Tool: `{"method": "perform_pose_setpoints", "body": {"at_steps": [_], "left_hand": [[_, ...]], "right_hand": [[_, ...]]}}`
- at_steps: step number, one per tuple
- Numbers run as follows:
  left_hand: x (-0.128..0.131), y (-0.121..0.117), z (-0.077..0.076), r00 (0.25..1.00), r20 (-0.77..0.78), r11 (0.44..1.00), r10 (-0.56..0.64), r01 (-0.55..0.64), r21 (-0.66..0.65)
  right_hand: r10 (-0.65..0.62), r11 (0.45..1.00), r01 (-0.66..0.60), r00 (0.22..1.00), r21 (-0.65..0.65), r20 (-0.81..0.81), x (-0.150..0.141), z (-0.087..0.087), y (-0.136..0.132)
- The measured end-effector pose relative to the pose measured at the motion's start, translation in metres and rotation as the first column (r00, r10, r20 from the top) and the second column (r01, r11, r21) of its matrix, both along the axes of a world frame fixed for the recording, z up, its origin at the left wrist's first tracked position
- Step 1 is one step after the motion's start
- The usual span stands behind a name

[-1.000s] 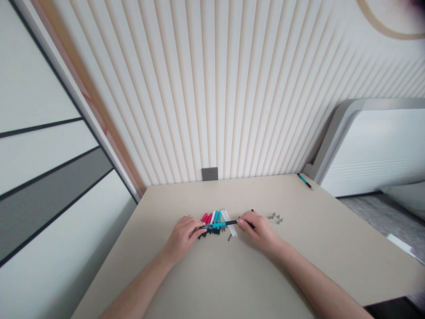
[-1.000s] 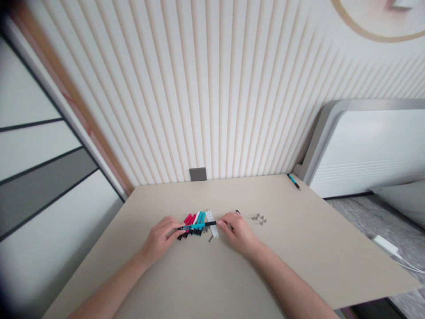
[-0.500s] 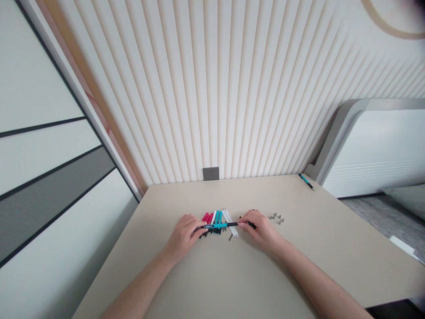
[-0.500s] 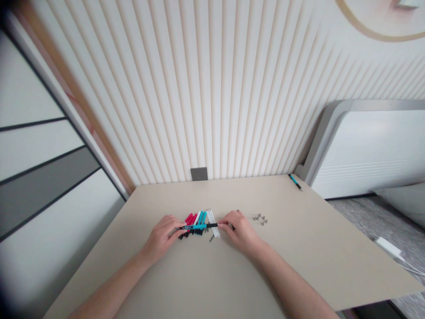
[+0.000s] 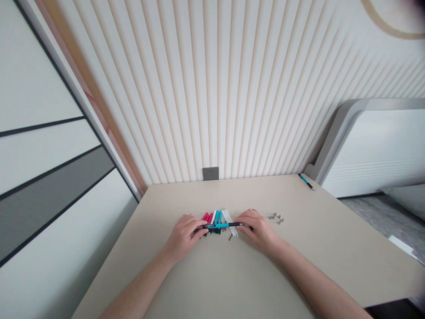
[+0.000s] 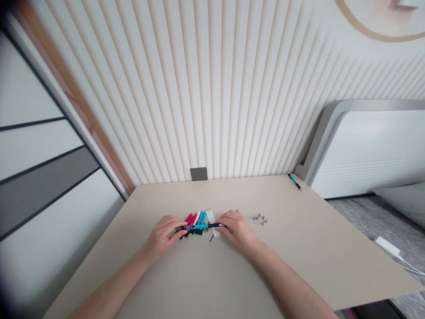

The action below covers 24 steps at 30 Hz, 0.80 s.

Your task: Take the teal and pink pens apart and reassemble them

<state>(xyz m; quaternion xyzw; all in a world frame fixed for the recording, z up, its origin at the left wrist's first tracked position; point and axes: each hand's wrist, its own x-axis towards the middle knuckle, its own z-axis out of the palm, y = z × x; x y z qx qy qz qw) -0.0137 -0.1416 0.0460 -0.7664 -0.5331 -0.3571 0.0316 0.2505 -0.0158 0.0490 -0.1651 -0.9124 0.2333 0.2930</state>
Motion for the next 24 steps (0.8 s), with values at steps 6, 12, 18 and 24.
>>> {"method": "perform_pose_setpoints", "body": {"at_steps": [6, 12, 18, 24], "left_hand": [[-0.0037, -0.0010, 0.0040, 0.998, -0.064, 1.000, 0.016, -0.015, 0.023], [-0.0061, -0.0008, 0.0049, 0.996, -0.089, 1.000, 0.011, -0.010, 0.012], [-0.0076, -0.0020, 0.0000, 0.995, -0.060, 0.996, -0.083, 0.084, 0.027], [-0.0063, -0.0001, -0.0034, 1.000, -0.008, 0.993, 0.010, -0.009, 0.121]], "right_hand": [[-0.020, 1.000, 0.019, 1.000, -0.022, -0.022, 0.0014, 0.0009, 0.0005], [-0.018, 0.999, 0.018, 1.000, -0.048, -0.012, 0.0012, 0.0018, -0.0004], [-0.061, 0.993, 0.056, 0.997, -0.108, -0.047, 0.0019, 0.0012, 0.0025], [-0.070, 0.988, 0.059, 0.995, -0.141, -0.076, 0.0022, -0.0018, 0.0038]]}}
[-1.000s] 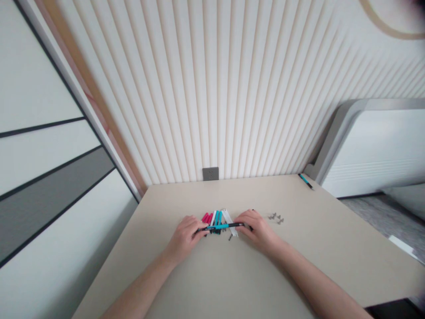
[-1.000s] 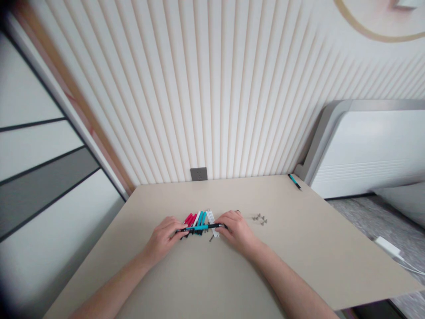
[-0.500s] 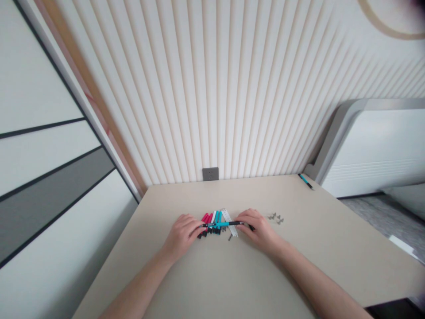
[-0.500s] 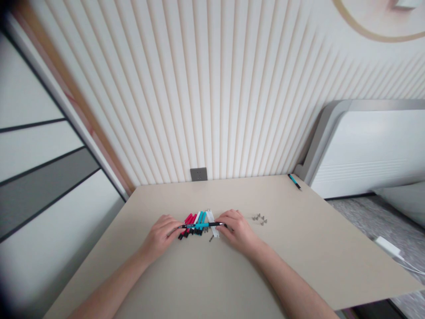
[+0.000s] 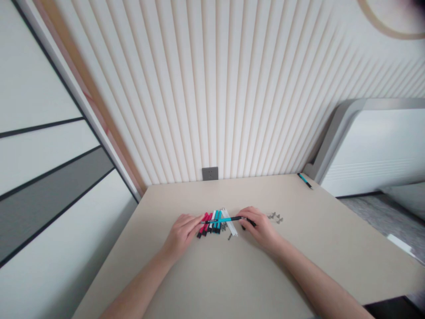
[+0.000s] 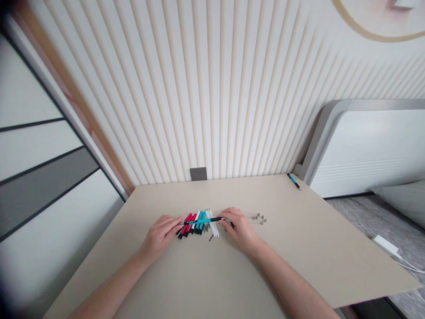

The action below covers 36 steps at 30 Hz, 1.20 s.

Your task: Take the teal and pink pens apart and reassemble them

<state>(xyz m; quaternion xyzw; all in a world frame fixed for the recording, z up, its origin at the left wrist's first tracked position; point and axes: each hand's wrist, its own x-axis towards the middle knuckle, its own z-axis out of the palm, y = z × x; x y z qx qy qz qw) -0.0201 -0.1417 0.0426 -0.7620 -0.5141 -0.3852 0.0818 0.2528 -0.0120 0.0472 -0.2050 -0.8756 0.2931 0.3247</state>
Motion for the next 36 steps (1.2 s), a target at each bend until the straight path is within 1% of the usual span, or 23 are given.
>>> {"method": "perform_pose_setpoints", "body": {"at_steps": [3, 8, 14, 19, 22, 26, 29, 32, 36], "left_hand": [[0.001, 0.000, 0.003, 0.999, 0.007, 0.998, 0.053, -0.053, 0.044], [0.006, -0.002, 0.008, 0.992, -0.096, 0.996, 0.079, -0.074, 0.054], [0.013, -0.004, 0.003, 0.981, -0.118, 0.987, 0.156, -0.152, 0.050], [0.020, -0.006, 0.006, 0.975, -0.166, 0.989, 0.150, -0.151, 0.011], [0.023, -0.008, 0.009, 0.965, -0.189, 0.984, 0.179, -0.178, 0.021], [0.024, -0.009, 0.008, 0.954, -0.227, 0.981, 0.196, -0.192, 0.040], [0.022, -0.008, 0.006, 0.958, -0.210, 0.980, 0.198, -0.193, 0.040], [0.019, -0.006, 0.004, 0.964, -0.159, 0.977, 0.212, -0.208, 0.040], [0.019, -0.005, -0.001, 0.974, -0.093, 0.977, 0.207, -0.202, 0.062]], "right_hand": [[0.018, 1.000, -0.018, 1.000, -0.001, 0.007, 0.000, 0.001, -0.002], [0.000, 1.000, 0.000, 1.000, 0.002, 0.005, -0.001, 0.001, -0.003], [-0.058, 0.998, 0.058, 0.998, 0.013, -0.039, -0.003, -0.003, -0.001], [-0.106, 0.994, 0.105, 0.989, -0.012, -0.099, -0.006, -0.005, -0.002], [-0.103, 0.995, 0.104, 0.990, 0.002, -0.098, -0.008, -0.006, -0.004], [-0.102, 0.994, 0.104, 0.989, 0.014, -0.105, -0.009, -0.006, -0.005], [-0.108, 0.992, 0.113, 0.989, 0.046, -0.100, -0.008, -0.003, -0.004], [-0.112, 0.990, 0.120, 0.988, 0.074, -0.102, -0.007, 0.000, -0.004], [-0.098, 0.990, 0.109, 0.988, 0.088, -0.122, -0.010, -0.002, -0.007]]}}
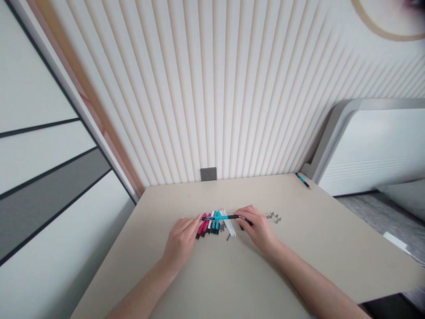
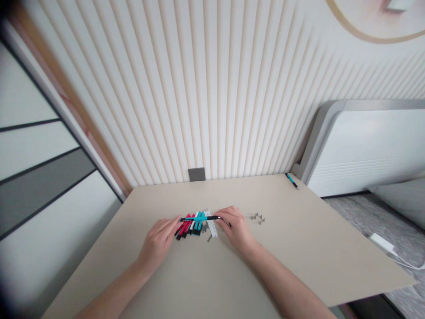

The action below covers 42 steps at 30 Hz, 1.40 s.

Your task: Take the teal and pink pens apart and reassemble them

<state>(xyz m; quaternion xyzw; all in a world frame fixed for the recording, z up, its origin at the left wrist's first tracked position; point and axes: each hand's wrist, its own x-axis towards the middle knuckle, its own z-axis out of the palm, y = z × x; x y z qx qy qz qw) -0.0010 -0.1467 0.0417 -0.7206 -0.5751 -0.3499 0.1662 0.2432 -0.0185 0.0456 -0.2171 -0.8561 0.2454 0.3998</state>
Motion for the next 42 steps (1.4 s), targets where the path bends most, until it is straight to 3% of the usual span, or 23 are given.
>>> {"method": "perform_pose_setpoints", "body": {"at_steps": [19, 27, 31, 34, 38, 42], "left_hand": [[-0.006, 0.000, 0.007, 1.000, 0.013, 0.997, -0.018, 0.017, 0.070], [-0.001, -0.001, 0.001, 0.997, 0.058, 0.999, -0.045, 0.044, 0.015], [0.000, 0.002, -0.002, 0.984, 0.168, 0.998, -0.062, 0.066, -0.014], [0.000, 0.003, 0.000, 0.928, 0.373, 0.995, -0.006, 0.045, -0.094], [0.003, 0.003, 0.003, 0.744, 0.663, 0.958, 0.079, 0.126, -0.256], [0.004, 0.005, 0.004, 0.599, 0.794, 0.939, 0.105, 0.202, -0.277]], "right_hand": [[-0.005, 1.000, 0.004, 0.999, 0.017, 0.046, -0.003, 0.005, -0.006], [-0.028, 1.000, 0.029, 0.999, -0.007, 0.041, -0.004, -0.004, -0.006], [-0.044, 0.999, 0.044, 0.998, 0.007, 0.035, -0.003, -0.006, -0.001], [-0.061, 0.997, 0.059, 0.997, 0.042, 0.041, -0.001, -0.004, 0.002], [-0.022, 0.994, 0.013, 0.996, 0.108, 0.085, 0.001, 0.000, 0.001], [0.033, 0.990, -0.055, 0.986, 0.128, 0.164, 0.002, 0.003, 0.000]]}}
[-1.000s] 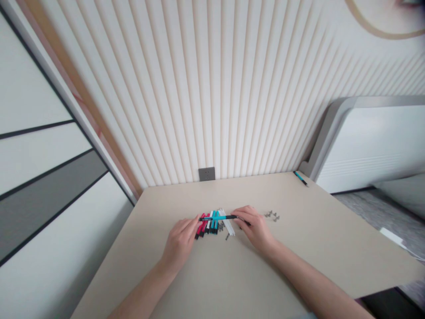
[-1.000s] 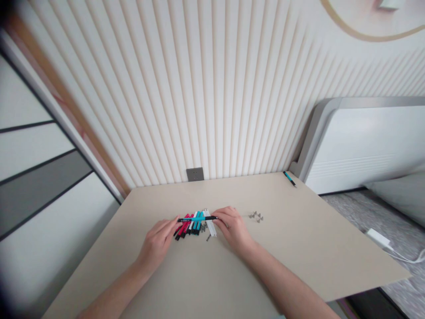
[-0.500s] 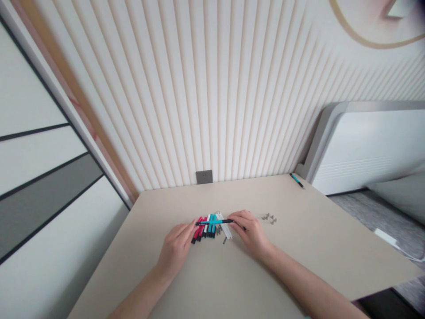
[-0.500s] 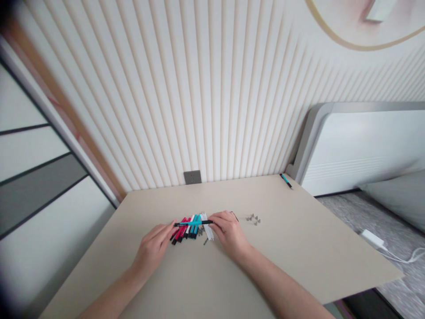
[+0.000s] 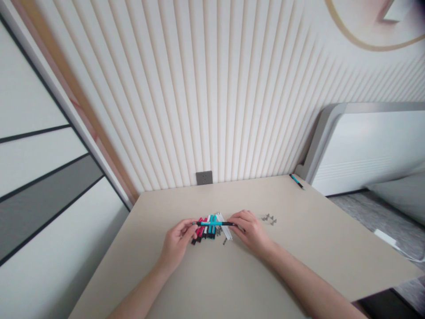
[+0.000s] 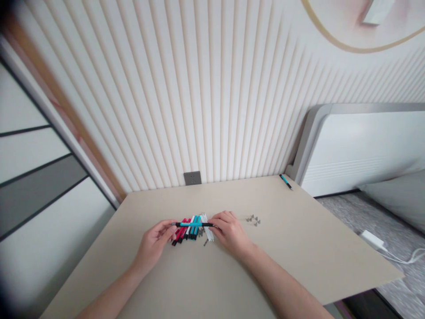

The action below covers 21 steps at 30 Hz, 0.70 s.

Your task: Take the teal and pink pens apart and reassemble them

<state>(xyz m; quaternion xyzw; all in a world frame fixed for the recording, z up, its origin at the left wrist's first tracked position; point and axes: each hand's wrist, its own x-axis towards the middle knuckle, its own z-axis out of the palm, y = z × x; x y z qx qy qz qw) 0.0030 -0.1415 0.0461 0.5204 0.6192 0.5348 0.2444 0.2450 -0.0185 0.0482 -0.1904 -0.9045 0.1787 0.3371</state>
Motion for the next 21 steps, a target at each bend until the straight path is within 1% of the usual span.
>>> {"method": "perform_pose_setpoints", "body": {"at_steps": [3, 6, 8, 10, 12, 13, 15, 17, 19, 21], "left_hand": [[0.000, 0.001, 0.000, 1.000, 0.022, 1.000, 0.001, -0.001, 0.013], [0.000, 0.000, -0.001, 1.000, -0.025, 1.000, -0.017, 0.017, 0.019], [-0.003, 0.000, -0.002, 0.993, -0.121, 1.000, 0.009, -0.005, 0.031], [-0.007, -0.001, -0.002, 0.963, -0.263, 0.997, 0.063, -0.046, 0.068], [-0.013, -0.001, -0.001, 0.906, -0.412, 0.990, 0.100, -0.050, 0.130], [-0.016, -0.002, -0.001, 0.873, -0.478, 0.987, 0.096, -0.023, 0.157], [-0.020, -0.002, 0.002, 0.807, -0.587, 0.981, 0.058, 0.062, 0.183], [-0.021, -0.003, 0.005, 0.753, -0.657, 0.973, 0.016, 0.140, 0.184], [-0.020, -0.003, 0.007, 0.719, -0.695, 0.965, -0.003, 0.183, 0.185], [-0.020, -0.002, 0.007, 0.695, -0.719, 0.962, -0.011, 0.203, 0.182]], "right_hand": [[0.003, 1.000, -0.004, 0.999, 0.009, 0.042, -0.001, -0.001, 0.000], [0.004, 0.999, -0.006, 0.997, 0.035, 0.072, -0.001, -0.003, 0.000], [-0.007, 0.999, 0.002, 0.996, 0.053, 0.094, 0.000, -0.004, 0.001], [-0.052, 0.996, 0.044, 0.993, 0.074, 0.105, 0.003, -0.004, 0.006], [-0.150, 0.985, 0.141, 0.985, 0.100, 0.090, 0.010, -0.002, 0.019], [-0.217, 0.972, 0.208, 0.973, 0.112, 0.074, 0.016, -0.001, 0.029], [-0.381, 0.919, 0.373, 0.923, 0.128, 0.046, 0.032, 0.001, 0.057], [-0.549, 0.832, 0.544, 0.836, 0.108, 0.018, 0.056, 0.002, 0.090], [-0.701, 0.713, 0.698, 0.712, 0.062, 0.041, 0.087, 0.000, 0.123], [-0.820, 0.560, 0.828, 0.554, 0.004, 0.143, 0.120, -0.006, 0.149]]}}
